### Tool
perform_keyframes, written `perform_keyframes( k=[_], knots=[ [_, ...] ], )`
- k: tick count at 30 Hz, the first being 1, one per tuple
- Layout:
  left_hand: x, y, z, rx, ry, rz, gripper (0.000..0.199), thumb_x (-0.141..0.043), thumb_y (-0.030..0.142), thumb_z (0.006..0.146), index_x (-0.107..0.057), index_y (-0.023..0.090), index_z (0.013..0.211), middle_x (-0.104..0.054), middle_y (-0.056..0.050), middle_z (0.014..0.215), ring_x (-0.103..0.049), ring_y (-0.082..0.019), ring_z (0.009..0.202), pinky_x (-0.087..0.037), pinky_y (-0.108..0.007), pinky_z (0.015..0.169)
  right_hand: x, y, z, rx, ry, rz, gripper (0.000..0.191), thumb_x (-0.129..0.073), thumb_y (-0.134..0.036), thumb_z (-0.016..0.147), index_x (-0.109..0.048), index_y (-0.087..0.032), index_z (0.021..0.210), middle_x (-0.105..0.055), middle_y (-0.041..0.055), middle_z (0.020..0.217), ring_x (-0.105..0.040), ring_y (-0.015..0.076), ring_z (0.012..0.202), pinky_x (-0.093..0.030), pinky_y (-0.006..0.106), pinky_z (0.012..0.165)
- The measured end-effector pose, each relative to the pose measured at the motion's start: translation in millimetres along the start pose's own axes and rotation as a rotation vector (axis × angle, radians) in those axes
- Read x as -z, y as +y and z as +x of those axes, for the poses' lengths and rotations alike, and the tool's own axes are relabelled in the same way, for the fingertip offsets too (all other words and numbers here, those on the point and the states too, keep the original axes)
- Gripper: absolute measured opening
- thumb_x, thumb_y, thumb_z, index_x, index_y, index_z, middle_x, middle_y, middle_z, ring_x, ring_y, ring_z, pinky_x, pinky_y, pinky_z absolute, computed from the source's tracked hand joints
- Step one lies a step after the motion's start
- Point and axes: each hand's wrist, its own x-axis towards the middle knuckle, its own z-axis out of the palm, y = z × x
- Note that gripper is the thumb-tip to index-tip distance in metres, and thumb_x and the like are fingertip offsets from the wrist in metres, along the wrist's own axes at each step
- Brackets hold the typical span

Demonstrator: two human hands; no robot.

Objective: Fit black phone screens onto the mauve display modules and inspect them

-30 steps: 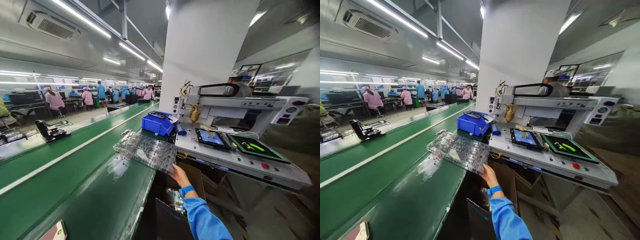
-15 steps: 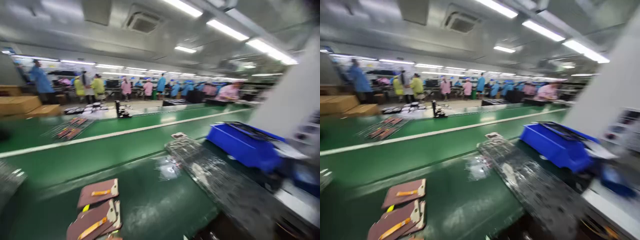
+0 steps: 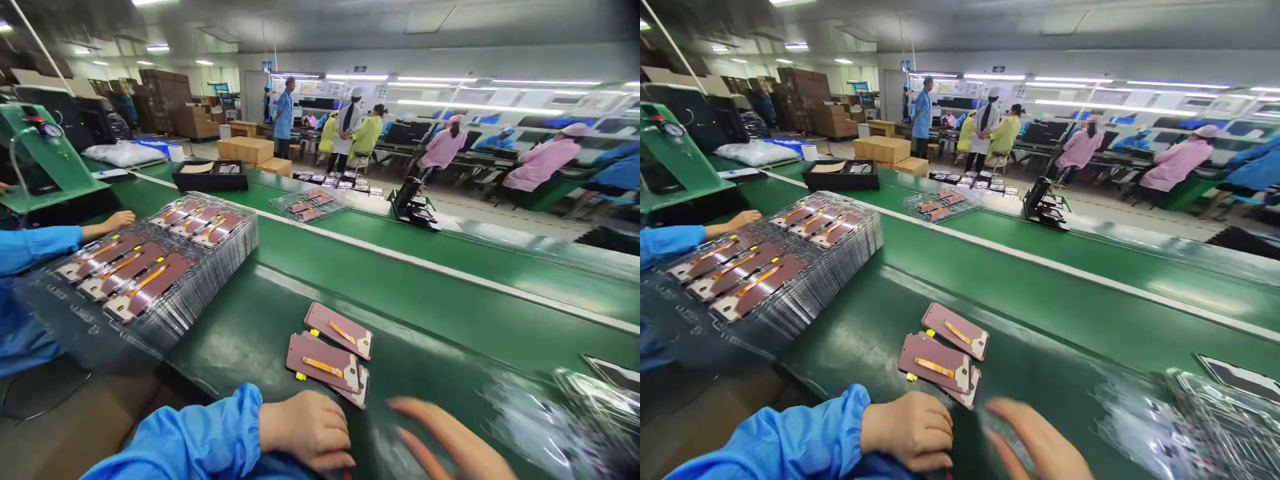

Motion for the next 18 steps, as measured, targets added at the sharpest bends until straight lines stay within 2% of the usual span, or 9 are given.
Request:
perform_keyframes(
  k=[2, 4, 7, 10, 14, 18],
  knots=[
    [13.4, 0, -15, 0.013, 0.176, 0.192, 0.024, -0.05, 0.032, 0.093, -0.063, 0.016, 0.08, -0.071, -0.01, 0.072, -0.069, -0.024, 0.076, -0.058, -0.036, 0.072, -25, -15, 24, 0.166, -0.117, -0.077, 0.04, -0.054, -0.04, 0.095, -0.057, -0.022, 0.131, -0.061, 0.0119, 0.132, -0.06, 0.027, 0.118, -0.054, 0.04, 0.097],
    [39.6, 3, -38, 0.14, 0.342, 0.29, 0.016, -0.052, 0.028, 0.093, -0.061, 0.017, 0.088, -0.072, -0.009, 0.08, -0.067, -0.023, 0.083, -0.057, -0.037, 0.076, -54, -24, 48, 0.28, -0.205, -0.182, 0.057, -0.061, -0.046, 0.09, -0.052, -0.016, 0.138, -0.053, 0.0184, 0.142, -0.051, 0.0332, 0.129, -0.049, 0.049, 0.102],
    [83.6, 9, -86, 0.281, 0.457, 0.342, 0.007, -0.056, 0.021, 0.092, -0.06, 0.019, 0.098, -0.072, -0.007, 0.091, -0.065, -0.023, 0.092, -0.055, -0.039, 0.083, -88, -29, 68, 0.237, -0.314, -0.309, 0.08, -0.073, -0.056, 0.075, -0.051, -0.015, 0.14, -0.05, 0.0206, 0.143, -0.049, 0.0388, 0.129, -0.044, 0.057, 0.104],
    [110.5, 12, -138, 0.36, 0.478, 0.374, 0.011, -0.057, 0.017, 0.091, -0.059, 0.02, 0.102, -0.072, -0.006, 0.096, -0.065, -0.022, 0.094, -0.055, -0.038, 0.085, -105, -35, 68, 0.15, -0.306, -0.374, 0.072, -0.07, -0.054, 0.078, -0.053, -0.018, 0.138, -0.056, 0.0184, 0.138, -0.053, 0.0379, 0.123, -0.046, 0.056, 0.1],
    [114.2, 12, -185, 0.436, 0.48, 0.336, 0.008, -0.056, 0.019, 0.092, -0.059, 0.021, 0.1, -0.071, -0.005, 0.093, -0.065, -0.022, 0.091, -0.055, -0.037, 0.081, -115, -30, 57, 0.131, -0.253, -0.39, 0.065, -0.066, -0.054, 0.082, -0.055, -0.02, 0.137, -0.061, 0.016, 0.129, -0.059, 0.0345, 0.116, -0.051, 0.05, 0.094],
    [105.2, 3, -196, 0.507, 0.501, 0.344, 0.012, -0.054, 0.029, 0.094, -0.06, 0.019, 0.098, -0.071, -0.006, 0.092, -0.065, -0.024, 0.088, -0.054, -0.041, 0.079, -125, -7, 51, 0.167, -0.23, -0.384, 0.069, -0.067, -0.061, 0.079, -0.056, -0.02, 0.133, -0.064, 0.0154, 0.127, -0.061, 0.0357, 0.113, -0.054, 0.051, 0.091]
  ],
)
